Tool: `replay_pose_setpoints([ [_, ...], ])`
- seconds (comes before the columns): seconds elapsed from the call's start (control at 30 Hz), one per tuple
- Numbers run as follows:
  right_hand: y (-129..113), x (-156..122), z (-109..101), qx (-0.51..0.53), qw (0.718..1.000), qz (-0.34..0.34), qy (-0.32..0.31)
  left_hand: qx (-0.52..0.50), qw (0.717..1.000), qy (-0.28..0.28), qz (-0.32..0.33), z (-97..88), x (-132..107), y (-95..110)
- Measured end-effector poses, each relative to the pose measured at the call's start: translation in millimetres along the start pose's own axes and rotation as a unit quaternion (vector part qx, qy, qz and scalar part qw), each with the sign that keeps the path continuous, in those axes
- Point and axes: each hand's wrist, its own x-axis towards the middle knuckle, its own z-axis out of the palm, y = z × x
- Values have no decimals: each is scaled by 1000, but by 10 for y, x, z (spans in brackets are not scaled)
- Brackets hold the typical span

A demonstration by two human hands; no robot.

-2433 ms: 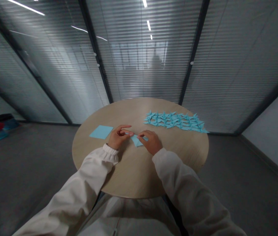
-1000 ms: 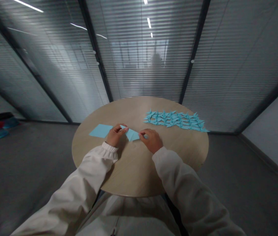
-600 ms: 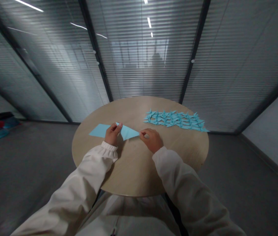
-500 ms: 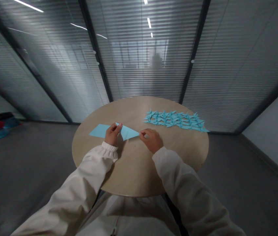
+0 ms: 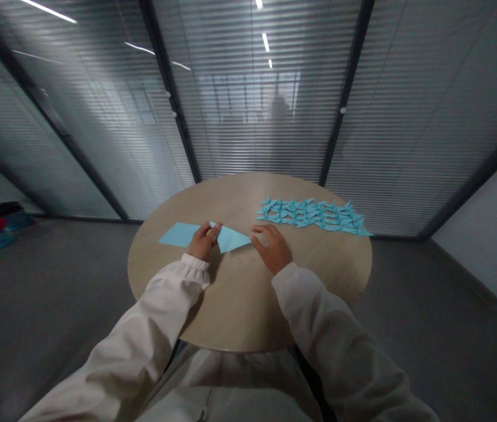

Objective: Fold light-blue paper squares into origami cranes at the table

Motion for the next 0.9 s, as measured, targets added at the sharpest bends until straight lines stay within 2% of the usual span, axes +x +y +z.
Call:
replay_pose_setpoints([
  [0.1,35,-17,45,-18,999,-13,-40,11,996,-89,-4,73,-78,52],
  [0.2,55,-36,89,-42,995,-23,-89,50,989,-132,37,126,-140,96],
  [0.37,-3,-24,81,-46,992,-25,-114,98,969,-194,115,130,-171,102],
  [0.5,-41,-5,46,-42,993,-28,-105,92,974,-165,128,97,-138,66],
  [0.57,-30,-1,37,-44,994,-28,-95,82,981,-120,129,73,-101,45],
  [0.67,5,0,28,-50,995,-25,-80,62,992,-52,94,31,-41,21],
  [0.9,26,-2,10,-64,996,-16,-57,2,998,-2,64,9,-10,31],
])
